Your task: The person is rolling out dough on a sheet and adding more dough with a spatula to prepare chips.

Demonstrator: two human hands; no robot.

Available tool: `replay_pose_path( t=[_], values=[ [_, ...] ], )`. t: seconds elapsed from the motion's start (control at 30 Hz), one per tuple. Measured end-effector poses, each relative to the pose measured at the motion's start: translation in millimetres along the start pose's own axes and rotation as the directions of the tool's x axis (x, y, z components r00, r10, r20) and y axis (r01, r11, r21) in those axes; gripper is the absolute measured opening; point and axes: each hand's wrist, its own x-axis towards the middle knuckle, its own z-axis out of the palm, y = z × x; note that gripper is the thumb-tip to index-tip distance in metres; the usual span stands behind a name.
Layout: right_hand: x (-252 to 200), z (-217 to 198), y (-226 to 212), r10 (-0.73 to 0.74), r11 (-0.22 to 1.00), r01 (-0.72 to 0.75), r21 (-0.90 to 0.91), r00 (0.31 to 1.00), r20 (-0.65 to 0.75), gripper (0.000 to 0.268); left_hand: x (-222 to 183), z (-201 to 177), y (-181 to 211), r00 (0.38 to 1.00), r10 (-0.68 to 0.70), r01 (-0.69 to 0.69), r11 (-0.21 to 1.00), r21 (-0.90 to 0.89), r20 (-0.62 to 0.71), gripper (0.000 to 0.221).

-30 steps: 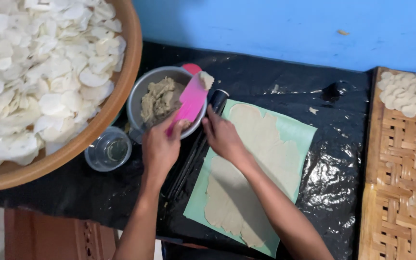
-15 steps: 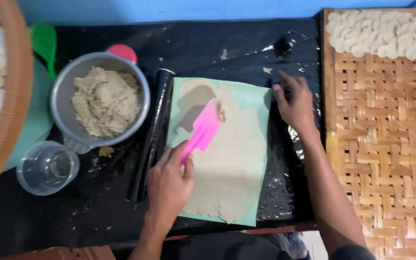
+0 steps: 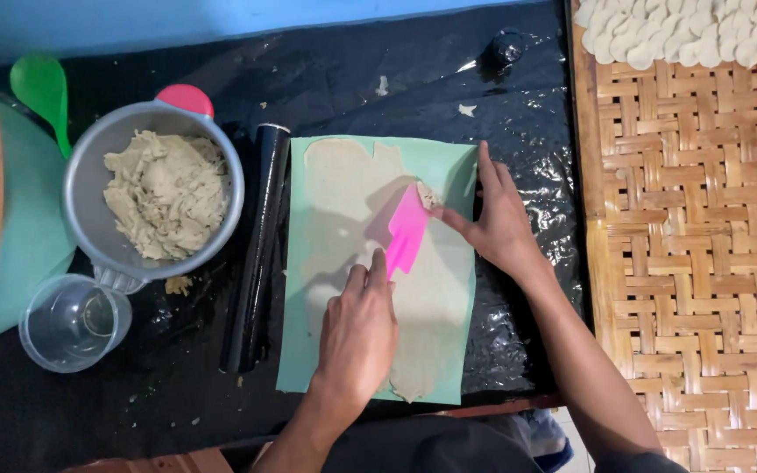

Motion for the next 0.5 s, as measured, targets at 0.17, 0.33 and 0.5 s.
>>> replay_pose_path(
  t=[0.17, 0.33, 0.5],
  values=[
    [-3.7, 6.8, 25.5, 0.001, 1.0, -0.001, -0.009, 0.999, -0.042, 0.096, -6.4, 3.5, -11.4, 0.998, -0.021, 0.023, 0.999, -0.032, 0.056, 0.045],
    [-7.8, 4.1, 16.8, 0.0, 0.988, 0.024, 0.152, 0.987, -0.159, 0.065, -4.0, -8.0, -13.3, 0.996, -0.091, 0.09, 0.995, 0.044, 0.021, 0.048],
    [-17.6, 6.0, -6.9, -0.157, 0.983, 0.134, -0.125, 0.967, -0.198, 0.032, 13.7, -4.3, -21.2, 0.998, 0.006, -0.002, 0.997, 0.072, -0.057, 0.057]
  ],
)
